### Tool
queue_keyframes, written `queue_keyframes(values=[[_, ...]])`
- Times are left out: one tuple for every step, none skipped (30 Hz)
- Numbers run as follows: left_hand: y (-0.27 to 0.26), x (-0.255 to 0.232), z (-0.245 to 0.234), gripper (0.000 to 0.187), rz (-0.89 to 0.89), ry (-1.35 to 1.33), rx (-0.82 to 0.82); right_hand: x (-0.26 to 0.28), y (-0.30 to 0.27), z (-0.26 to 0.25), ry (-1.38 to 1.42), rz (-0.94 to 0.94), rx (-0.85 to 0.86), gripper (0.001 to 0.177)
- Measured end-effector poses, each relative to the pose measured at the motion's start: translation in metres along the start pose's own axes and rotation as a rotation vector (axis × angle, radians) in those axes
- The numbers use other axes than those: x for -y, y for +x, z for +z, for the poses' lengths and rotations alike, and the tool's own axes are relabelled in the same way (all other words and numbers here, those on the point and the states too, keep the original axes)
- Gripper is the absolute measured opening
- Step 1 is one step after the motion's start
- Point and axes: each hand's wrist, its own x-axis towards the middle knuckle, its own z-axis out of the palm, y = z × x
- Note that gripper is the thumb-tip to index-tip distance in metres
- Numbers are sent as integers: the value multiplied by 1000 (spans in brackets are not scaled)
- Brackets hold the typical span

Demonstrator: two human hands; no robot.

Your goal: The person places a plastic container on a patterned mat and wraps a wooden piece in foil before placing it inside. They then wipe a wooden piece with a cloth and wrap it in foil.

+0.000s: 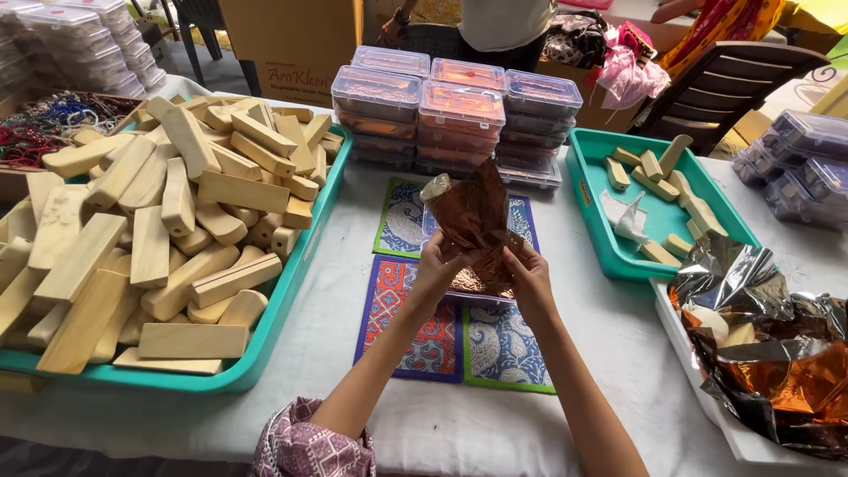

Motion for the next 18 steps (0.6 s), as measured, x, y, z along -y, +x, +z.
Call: queue_keyframes(values=[[-1, -2, 0, 53, -3, -1, -2, -3, 0, -3, 0, 4, 0, 31], [-2, -4, 1, 54, -40, 49, 10, -6, 1, -7, 68, 26, -2, 27], [-2, -7, 2, 54, -77, 100, 25, -10, 2, -10, 138, 47, -6, 23], [0, -1, -1, 54, -80, 100, 25, -13, 2, -16, 139, 49, -7, 23], [3, 4, -3, 55, -101, 84, 49, -16, 4, -22, 129, 26, -9, 22], [5, 10, -5, 55, -122, 67, 72, -19, 5, -28, 118, 4, -10, 21], [6, 11, -6, 55, -123, 67, 71, -17, 5, -26, 118, 6, -10, 21], [6, 12, -7, 58, -122, 53, 81, -16, 4, -25, 96, -8, -28, 21], [7, 12, -8, 61, -120, 40, 91, -14, 4, -24, 75, -23, -46, 21], [7, 9, -9, 61, -120, 40, 90, -8, 3, -22, 75, -23, -45, 21], [6, 6, -9, 51, -73, 118, 93, -3, 2, -19, 22, -43, -81, 21], [4, 3, -9, 43, -26, 197, 95, 2, 1, -17, -30, -64, -118, 21], [2, -9, -8, 43, -26, 197, 95, -1, 2, -20, -30, -63, -118, 21], [0, -22, -8, 46, -47, 128, 19, -4, 3, -23, -69, -91, -140, 21], [-1, -34, -7, 50, -67, 58, -57, -7, 4, -27, -108, -120, -163, 21], [2, -24, -14, 50, -68, 58, -57, -9, 5, -28, -108, -119, -164, 21], [6, -13, -22, 40, -105, 21, -152, -11, 5, -29, -128, -131, -181, 20], [9, -3, -30, 30, -142, -17, -247, -14, 6, -31, -149, -143, -198, 20]])
